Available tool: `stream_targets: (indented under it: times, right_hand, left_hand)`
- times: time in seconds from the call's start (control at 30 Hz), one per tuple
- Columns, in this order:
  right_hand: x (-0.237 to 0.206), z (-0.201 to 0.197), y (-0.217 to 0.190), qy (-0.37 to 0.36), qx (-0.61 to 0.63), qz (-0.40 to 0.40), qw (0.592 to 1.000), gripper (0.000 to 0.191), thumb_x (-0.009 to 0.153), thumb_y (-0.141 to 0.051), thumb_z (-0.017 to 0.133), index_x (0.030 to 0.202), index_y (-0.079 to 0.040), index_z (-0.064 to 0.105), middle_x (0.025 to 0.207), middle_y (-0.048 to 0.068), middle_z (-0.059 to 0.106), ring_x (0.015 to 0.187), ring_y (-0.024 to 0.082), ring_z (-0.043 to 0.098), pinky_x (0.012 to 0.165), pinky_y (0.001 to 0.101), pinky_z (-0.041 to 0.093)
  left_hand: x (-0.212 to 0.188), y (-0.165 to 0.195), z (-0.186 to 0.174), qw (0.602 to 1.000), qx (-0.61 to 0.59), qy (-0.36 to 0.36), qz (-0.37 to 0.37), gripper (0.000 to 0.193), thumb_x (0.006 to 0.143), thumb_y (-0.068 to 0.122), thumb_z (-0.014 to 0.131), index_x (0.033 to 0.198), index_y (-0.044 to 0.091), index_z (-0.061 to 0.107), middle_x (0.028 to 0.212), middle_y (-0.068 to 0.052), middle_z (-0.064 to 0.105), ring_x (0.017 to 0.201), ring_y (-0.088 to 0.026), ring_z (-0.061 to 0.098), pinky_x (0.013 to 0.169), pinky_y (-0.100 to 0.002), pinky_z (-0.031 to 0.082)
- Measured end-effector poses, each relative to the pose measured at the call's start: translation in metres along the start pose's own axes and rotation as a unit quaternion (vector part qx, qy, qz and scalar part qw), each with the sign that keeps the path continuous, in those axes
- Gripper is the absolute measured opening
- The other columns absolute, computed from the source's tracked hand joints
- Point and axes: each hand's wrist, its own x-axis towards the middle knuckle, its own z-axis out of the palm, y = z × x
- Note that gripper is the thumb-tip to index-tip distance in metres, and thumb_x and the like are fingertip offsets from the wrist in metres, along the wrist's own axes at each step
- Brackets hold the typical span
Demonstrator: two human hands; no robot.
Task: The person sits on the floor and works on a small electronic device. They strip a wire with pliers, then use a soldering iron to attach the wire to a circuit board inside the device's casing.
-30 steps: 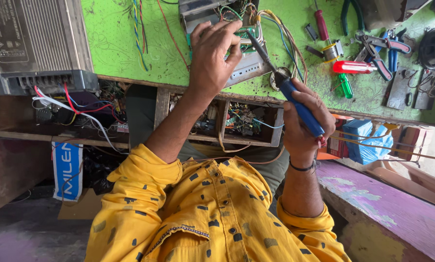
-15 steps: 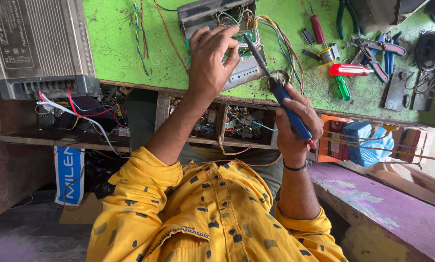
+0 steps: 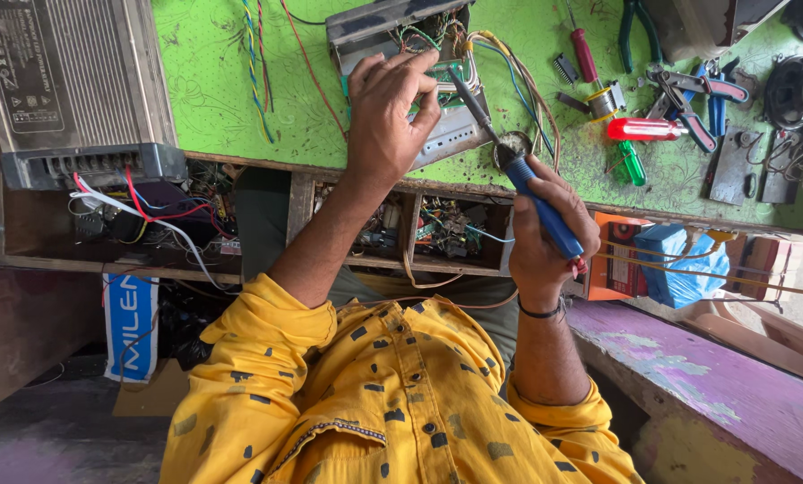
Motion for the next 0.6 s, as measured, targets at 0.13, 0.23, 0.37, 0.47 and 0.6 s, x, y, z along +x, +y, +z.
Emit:
stream_targets:
  times: [0.13,0.23,0.37,0.47,0.6]
  right_hand:
    - [0.0025,-0.0005,-0.0033,-0.011,-0.025,-0.005,1.0,0.02,0.101,-0.013,0.075,0.113,0.001,0.07,0.127,0.022,0.073,0.121,0.027,0.073,0.108,0.0382,0.057]
    - [0.0025,-0.001,-0.0051,-0.017,-0.018,-0.005,1.0,0.019,0.1,-0.012,0.075,0.114,0.001,0.07,0.128,0.022,0.072,0.121,0.027,0.072,0.104,0.036,0.056]
    - [0.0032,-0.0007,-0.0053,-0.009,-0.027,-0.003,1.0,0.019,0.099,-0.01,0.076,0.113,0.001,0.07,0.127,0.023,0.072,0.121,0.028,0.072,0.107,0.0377,0.056]
    - [0.0039,-0.0005,-0.0054,-0.019,-0.037,-0.015,0.999,0.019,0.099,-0.008,0.076,0.114,0.002,0.07,0.128,0.023,0.072,0.121,0.029,0.072,0.107,0.0371,0.056]
    - [0.0046,-0.0006,-0.0068,-0.023,-0.035,-0.012,0.999,0.018,0.098,-0.005,0.075,0.113,0.002,0.07,0.127,0.023,0.072,0.12,0.029,0.073,0.109,0.0382,0.056]
  left_hand:
    - [-0.0003,0.0007,-0.0011,1.0,-0.008,0.003,0.002,0.021,0.091,0.003,0.077,0.103,0.01,0.062,0.129,-0.008,0.071,0.122,-0.023,0.066,0.114,-0.047,0.037]
    - [0.0002,0.0011,-0.0011,1.0,-0.002,0.005,0.004,0.02,0.091,0.002,0.076,0.103,0.009,0.061,0.129,-0.008,0.071,0.123,-0.024,0.066,0.114,-0.047,0.036]
    - [0.0,0.0017,-0.0015,1.0,-0.006,0.003,-0.002,0.02,0.091,0.003,0.076,0.103,0.009,0.061,0.129,-0.008,0.071,0.123,-0.025,0.065,0.114,-0.048,0.035]
    - [0.0002,0.0021,-0.0022,1.0,-0.01,0.004,-0.002,0.02,0.092,0.003,0.076,0.104,0.009,0.061,0.13,-0.008,0.07,0.124,-0.025,0.065,0.115,-0.048,0.035]
    - [0.0007,0.0028,-0.003,1.0,-0.011,0.001,-0.003,0.02,0.091,0.003,0.075,0.102,0.01,0.06,0.13,-0.008,0.07,0.125,-0.025,0.065,0.115,-0.048,0.036]
